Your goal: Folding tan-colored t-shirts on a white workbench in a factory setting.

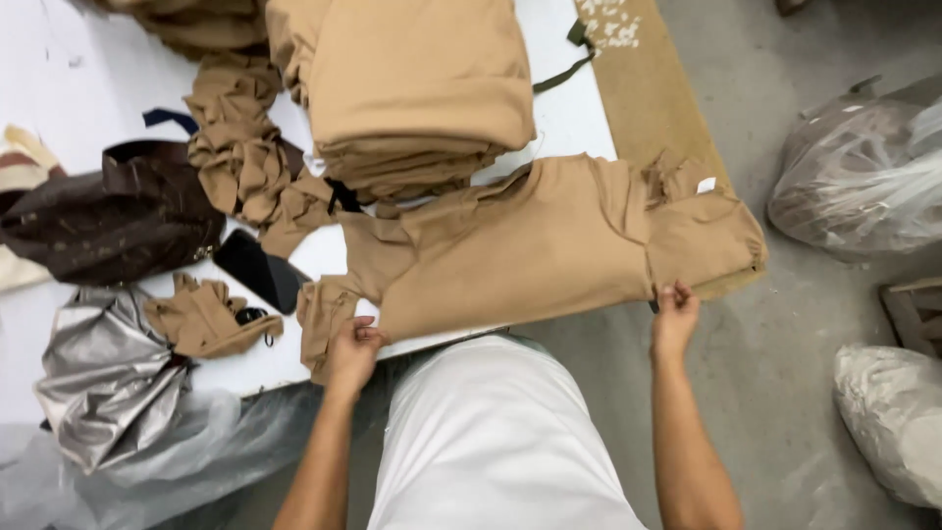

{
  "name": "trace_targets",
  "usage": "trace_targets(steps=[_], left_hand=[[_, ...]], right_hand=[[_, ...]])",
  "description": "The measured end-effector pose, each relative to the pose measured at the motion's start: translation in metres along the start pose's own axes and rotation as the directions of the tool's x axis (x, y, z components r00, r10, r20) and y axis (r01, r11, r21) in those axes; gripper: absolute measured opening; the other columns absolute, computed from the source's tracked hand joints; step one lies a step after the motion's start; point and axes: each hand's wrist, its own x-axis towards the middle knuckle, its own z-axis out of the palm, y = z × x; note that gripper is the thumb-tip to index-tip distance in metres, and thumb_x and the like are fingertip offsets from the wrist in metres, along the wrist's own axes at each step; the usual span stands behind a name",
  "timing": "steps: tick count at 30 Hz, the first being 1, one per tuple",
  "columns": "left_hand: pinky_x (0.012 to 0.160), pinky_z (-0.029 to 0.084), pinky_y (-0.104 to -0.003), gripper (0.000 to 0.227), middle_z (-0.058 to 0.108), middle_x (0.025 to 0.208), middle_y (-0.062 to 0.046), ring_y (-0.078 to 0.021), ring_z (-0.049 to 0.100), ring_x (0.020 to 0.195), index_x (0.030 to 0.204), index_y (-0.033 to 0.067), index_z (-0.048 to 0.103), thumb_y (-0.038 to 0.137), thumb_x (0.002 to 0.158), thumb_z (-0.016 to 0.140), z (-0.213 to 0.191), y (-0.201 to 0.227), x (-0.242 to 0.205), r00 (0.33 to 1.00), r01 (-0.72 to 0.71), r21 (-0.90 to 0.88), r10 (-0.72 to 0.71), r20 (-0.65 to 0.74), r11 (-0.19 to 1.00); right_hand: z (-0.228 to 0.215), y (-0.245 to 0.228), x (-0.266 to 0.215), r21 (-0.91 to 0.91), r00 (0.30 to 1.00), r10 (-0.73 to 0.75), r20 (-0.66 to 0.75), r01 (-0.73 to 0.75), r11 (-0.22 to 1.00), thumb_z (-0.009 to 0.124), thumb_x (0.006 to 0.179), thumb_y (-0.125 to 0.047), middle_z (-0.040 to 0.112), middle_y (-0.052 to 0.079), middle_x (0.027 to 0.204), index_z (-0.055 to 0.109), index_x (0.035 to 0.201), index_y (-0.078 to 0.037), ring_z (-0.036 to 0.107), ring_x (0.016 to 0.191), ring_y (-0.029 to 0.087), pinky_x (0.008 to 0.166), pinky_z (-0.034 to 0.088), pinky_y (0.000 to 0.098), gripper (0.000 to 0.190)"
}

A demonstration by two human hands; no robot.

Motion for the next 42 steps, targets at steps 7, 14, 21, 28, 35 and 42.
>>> trace_targets(steps=[7, 14, 21, 28, 35, 42], left_hand=[[0.103, 0.045, -0.059, 0.036, 0.054, 0.142, -0.022, -0.0442, 0.056, 0.126, 0.135, 0.0110, 0.063, 0.024, 0.101, 0.062, 0.062, 0.074, -0.012, 0.694, -0.584, 0.468, 0.707, -0.136, 0.663], [0.113, 0.027, -0.073, 0.056, 0.032, 0.166, -0.022, -0.0461, 0.026, 0.153, 0.162, 0.0153, 0.036, 0.039, 0.111, 0.042, 0.073, 0.118, 0.052, 0.899, -0.322, 0.673, 0.437, -0.003, 0.666], [0.114, 0.019, -0.074, 0.049, 0.031, 0.160, -0.029, -0.0530, 0.019, 0.150, 0.152, 0.0090, 0.047, 0.030, 0.108, 0.051, 0.118, 0.125, 0.068, 0.809, -0.424, 0.680, 0.587, -0.012, 0.598], [0.097, 0.046, -0.054, 0.063, 0.053, 0.134, -0.022, -0.0418, 0.056, 0.120, 0.135, 0.0153, 0.063, 0.030, 0.078, 0.088, 0.056, 0.055, 0.061, 0.494, -0.404, 0.574, 0.698, -0.518, 0.712], [0.103, 0.035, -0.070, 0.080, 0.044, 0.153, -0.025, -0.0460, 0.042, 0.141, 0.153, 0.0098, 0.045, 0.057, 0.094, 0.070, 0.001, -0.043, -0.021, 0.786, -0.081, 0.664, 0.457, -0.416, 0.744], [0.098, 0.049, -0.055, 0.064, 0.065, 0.122, -0.024, -0.0452, 0.064, 0.113, 0.139, 0.0027, 0.061, -0.008, 0.076, 0.068, -0.017, -0.002, -0.025, 0.595, -0.228, 0.137, 0.249, -0.764, 0.964]], right_hand=[[0.076, -0.110, -0.069, -0.434, 0.719, -0.515, 0.467, 0.694, 0.575, 0.065, 0.106, -0.025, 0.023, 0.026, 0.165, 0.044, 0.153, -0.007, 0.016, 0.151, 0.054, 0.120, 0.016, 0.0674, 0.055], [0.087, -0.098, -0.042, -0.684, 0.752, -0.118, 0.648, 0.643, 0.346, 0.033, 0.106, -0.065, 0.000, 0.017, 0.175, 0.022, 0.167, -0.024, -0.004, 0.159, 0.043, 0.125, -0.005, 0.0656, 0.075], [0.088, -0.095, -0.047, -0.623, 0.715, -0.158, 0.681, 0.679, 0.389, 0.040, 0.107, -0.056, -0.002, 0.025, 0.172, 0.021, 0.168, -0.014, -0.005, 0.157, 0.049, 0.123, -0.004, 0.0689, 0.076], [0.080, -0.085, -0.038, -0.548, 0.653, -0.155, 0.741, 0.722, 0.423, 0.037, 0.106, -0.062, -0.004, 0.019, 0.174, 0.020, 0.169, -0.020, -0.010, 0.156, 0.047, 0.121, -0.008, 0.0712, 0.077], [0.085, -0.077, -0.042, -0.562, 0.664, -0.198, 0.721, 0.728, 0.393, 0.033, 0.106, -0.061, -0.004, 0.019, 0.174, 0.019, 0.169, -0.020, -0.013, 0.156, 0.046, 0.121, -0.011, 0.0708, 0.076], [0.075, -0.086, -0.034, -0.482, 0.705, -0.214, 0.676, 0.643, 0.595, 0.054, 0.105, -0.047, 0.001, 0.025, 0.171, 0.023, 0.168, -0.017, -0.011, 0.153, 0.049, 0.122, -0.005, 0.0689, 0.076]])
